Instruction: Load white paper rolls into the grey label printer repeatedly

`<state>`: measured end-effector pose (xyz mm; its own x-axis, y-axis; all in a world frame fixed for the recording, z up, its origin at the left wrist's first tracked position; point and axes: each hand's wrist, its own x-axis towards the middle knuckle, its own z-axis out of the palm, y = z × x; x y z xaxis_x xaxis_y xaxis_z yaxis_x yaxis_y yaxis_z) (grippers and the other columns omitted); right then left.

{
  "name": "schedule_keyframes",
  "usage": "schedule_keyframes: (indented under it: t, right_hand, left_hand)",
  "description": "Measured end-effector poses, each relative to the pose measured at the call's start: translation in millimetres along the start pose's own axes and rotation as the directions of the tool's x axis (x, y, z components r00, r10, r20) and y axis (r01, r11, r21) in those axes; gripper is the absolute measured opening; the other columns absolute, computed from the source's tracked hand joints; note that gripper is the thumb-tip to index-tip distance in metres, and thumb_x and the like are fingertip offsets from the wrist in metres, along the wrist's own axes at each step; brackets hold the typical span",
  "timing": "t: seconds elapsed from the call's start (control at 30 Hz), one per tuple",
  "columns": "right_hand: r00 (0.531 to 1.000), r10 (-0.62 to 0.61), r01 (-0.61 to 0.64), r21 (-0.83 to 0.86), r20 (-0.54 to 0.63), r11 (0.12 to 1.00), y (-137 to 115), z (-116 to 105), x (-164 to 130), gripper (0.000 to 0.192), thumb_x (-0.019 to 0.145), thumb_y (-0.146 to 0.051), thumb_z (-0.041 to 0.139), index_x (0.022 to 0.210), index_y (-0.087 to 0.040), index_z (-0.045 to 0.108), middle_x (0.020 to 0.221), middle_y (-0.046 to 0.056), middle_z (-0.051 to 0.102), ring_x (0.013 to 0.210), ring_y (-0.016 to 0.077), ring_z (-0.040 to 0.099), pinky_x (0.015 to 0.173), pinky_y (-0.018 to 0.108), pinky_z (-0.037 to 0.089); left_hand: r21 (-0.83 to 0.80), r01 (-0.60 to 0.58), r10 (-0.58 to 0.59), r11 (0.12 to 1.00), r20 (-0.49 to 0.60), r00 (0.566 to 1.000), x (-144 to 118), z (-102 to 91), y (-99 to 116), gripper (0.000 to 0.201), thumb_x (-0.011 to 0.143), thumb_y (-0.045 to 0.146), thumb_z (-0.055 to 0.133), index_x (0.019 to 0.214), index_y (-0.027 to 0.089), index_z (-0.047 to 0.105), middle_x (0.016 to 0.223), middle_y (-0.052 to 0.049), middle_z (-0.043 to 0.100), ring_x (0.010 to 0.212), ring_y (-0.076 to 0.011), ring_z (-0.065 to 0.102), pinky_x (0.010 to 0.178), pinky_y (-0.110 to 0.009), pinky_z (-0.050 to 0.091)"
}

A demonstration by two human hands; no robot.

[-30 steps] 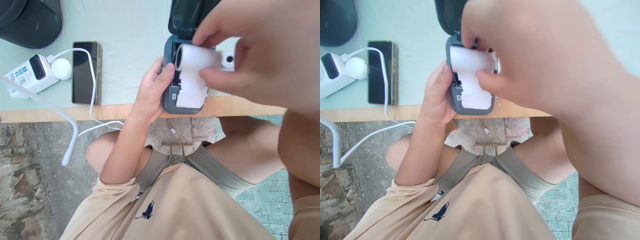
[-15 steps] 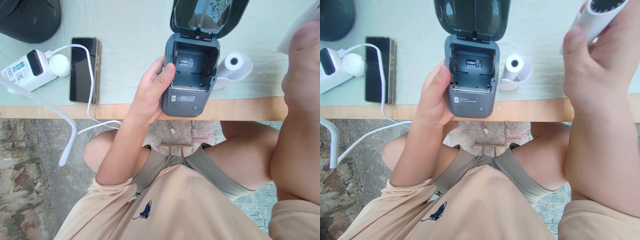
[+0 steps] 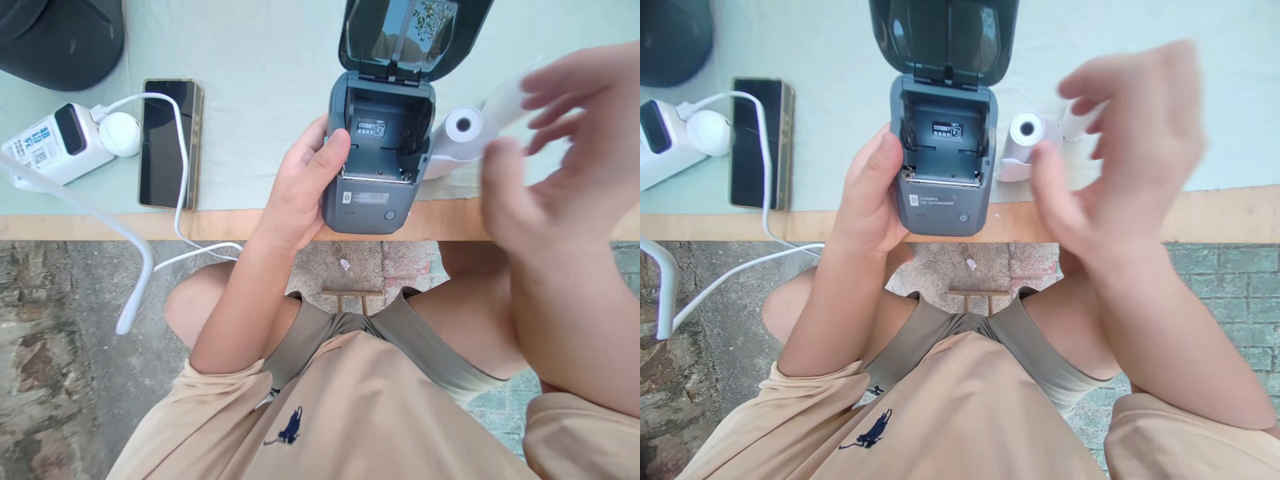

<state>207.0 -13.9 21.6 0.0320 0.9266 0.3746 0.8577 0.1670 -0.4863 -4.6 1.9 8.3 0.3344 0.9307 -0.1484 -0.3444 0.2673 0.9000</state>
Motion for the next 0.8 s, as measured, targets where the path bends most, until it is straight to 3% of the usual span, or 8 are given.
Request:
schedule_keyframes:
  t: [0.1, 0.3, 0.47, 0.53, 0.6, 0.7, 0.73, 0.8]
  right_hand:
    - [0.985, -0.119, 0.139, -0.168, 0.128, 0.976, -13.3, 12.8, -2.8, 0.044, 0.083, -0.043, 0.043, 0.117, -0.015, 0.048, 0.109, 0.012, 0.045, 0.111, 0.0196, 0.047, 0.088, 0.036, 0.046]
    - [0.981, 0.035, 0.008, -0.225, 0.188, 0.974, -14.0, 25.9, 4.2, 0.032, 0.077, -0.028, 0.052, 0.108, -0.023, 0.048, 0.109, 0.006, 0.052, 0.099, 0.0156, 0.051, 0.092, 0.035, 0.044]
    - [0.992, 0.061, -0.074, 0.113, 0.113, 0.991, -15.0, 18.8, 2.8, 0.052, 0.07, -0.013, 0.051, 0.119, -0.024, 0.038, 0.107, 0.003, 0.053, 0.089, 0.0104, 0.055, 0.077, 0.027, 0.049]
    - [0.968, 0.181, -0.238, 0.394, 0.175, 0.888, -19.8, 12.5, 4.3, 0.051, 0.071, -0.012, 0.045, 0.119, -0.025, 0.034, 0.11, 0.004, 0.051, 0.083, 0.009, 0.055, 0.065, 0.025, 0.049]
    - [0.869, 0.305, -0.488, 0.578, 0.389, 0.654, -26.7, 4.9, 7.0, 0.042, 0.074, -0.012, 0.036, 0.113, -0.025, 0.038, 0.114, 0.004, 0.049, 0.087, 0.0094, 0.056, 0.06, 0.025, 0.049]
    - [0.722, 0.343, -0.689, 0.578, 0.601, 0.437, -36.5, -3.6, 8.6, 0.037, 0.077, -0.015, 0.029, 0.111, -0.025, 0.042, 0.11, 0.004, 0.05, 0.093, 0.0099, 0.058, 0.066, 0.028, 0.053]
    - [0.747, 0.329, -0.66, 0.59, 0.577, 0.464, -38.3, -4.5, 7.6, 0.037, 0.078, -0.016, 0.03, 0.113, -0.026, 0.041, 0.108, 0.004, 0.05, 0.092, 0.0097, 0.058, 0.069, 0.028, 0.054]
    - [0.883, 0.268, -0.462, 0.612, 0.385, 0.642, -39.1, -3.1, 3.8, 0.042, 0.081, -0.021, 0.036, 0.122, -0.029, 0.033, 0.114, 0.002, 0.048, 0.089, 0.0084, 0.059, 0.076, 0.03, 0.056]
  left_hand:
    - [-0.009, -0.023, 0.023, 1.0, -0.004, 1.0, -0.3, 1.7, -0.7, 0.025, 0.089, 0.037, 0.041, 0.097, 0.022, 0.059, 0.103, -0.003, 0.065, 0.097, -0.0166, 0.062, 0.076, -0.025, 0.051]
    - [-0.071, -0.064, 0.065, 0.995, 0.015, 0.998, 0.3, 0.1, -3.5, 0.023, 0.088, 0.035, 0.044, 0.095, 0.022, 0.061, 0.096, -0.002, 0.065, 0.101, -0.018, 0.06, 0.08, -0.028, 0.052]
    - [-0.086, -0.06, 0.065, 0.994, 0.048, 0.997, 0.0, -1.0, -3.1, 0.022, 0.088, 0.033, 0.044, 0.094, 0.02, 0.061, 0.098, -0.004, 0.066, 0.102, -0.0193, 0.06, 0.082, -0.028, 0.051]
    - [-0.106, -0.058, 0.062, 0.993, 0.03, 0.998, -0.4, 0.0, -2.8, 0.022, 0.089, 0.033, 0.043, 0.094, 0.02, 0.06, 0.096, -0.004, 0.066, 0.098, -0.0191, 0.062, 0.079, -0.029, 0.051]
    - [-0.122, -0.045, 0.048, 0.992, 0.02, 0.999, -0.6, 1.0, -2.5, 0.019, 0.088, 0.034, 0.045, 0.091, 0.021, 0.058, 0.093, -0.003, 0.066, 0.093, -0.0183, 0.063, 0.075, -0.029, 0.05]
    - [-0.13, -0.042, 0.045, 0.991, 0.018, 0.999, -0.6, 1.3, -2.1, 0.015, 0.088, 0.032, 0.046, 0.088, 0.021, 0.056, 0.091, -0.002, 0.065, 0.086, -0.016, 0.063, 0.073, -0.028, 0.049]
    - [-0.127, -0.044, 0.046, 0.991, 0.017, 0.999, -0.5, 1.2, -1.9, 0.015, 0.088, 0.031, 0.045, 0.089, 0.021, 0.056, 0.091, -0.002, 0.065, 0.085, -0.0152, 0.063, 0.074, -0.027, 0.05]
    - [-0.106, -0.039, 0.041, 0.994, 0.014, 0.999, -0.4, 0.9, -1.5, 0.016, 0.089, 0.031, 0.043, 0.091, 0.021, 0.056, 0.092, -0.002, 0.065, 0.084, -0.0136, 0.062, 0.076, -0.026, 0.05]
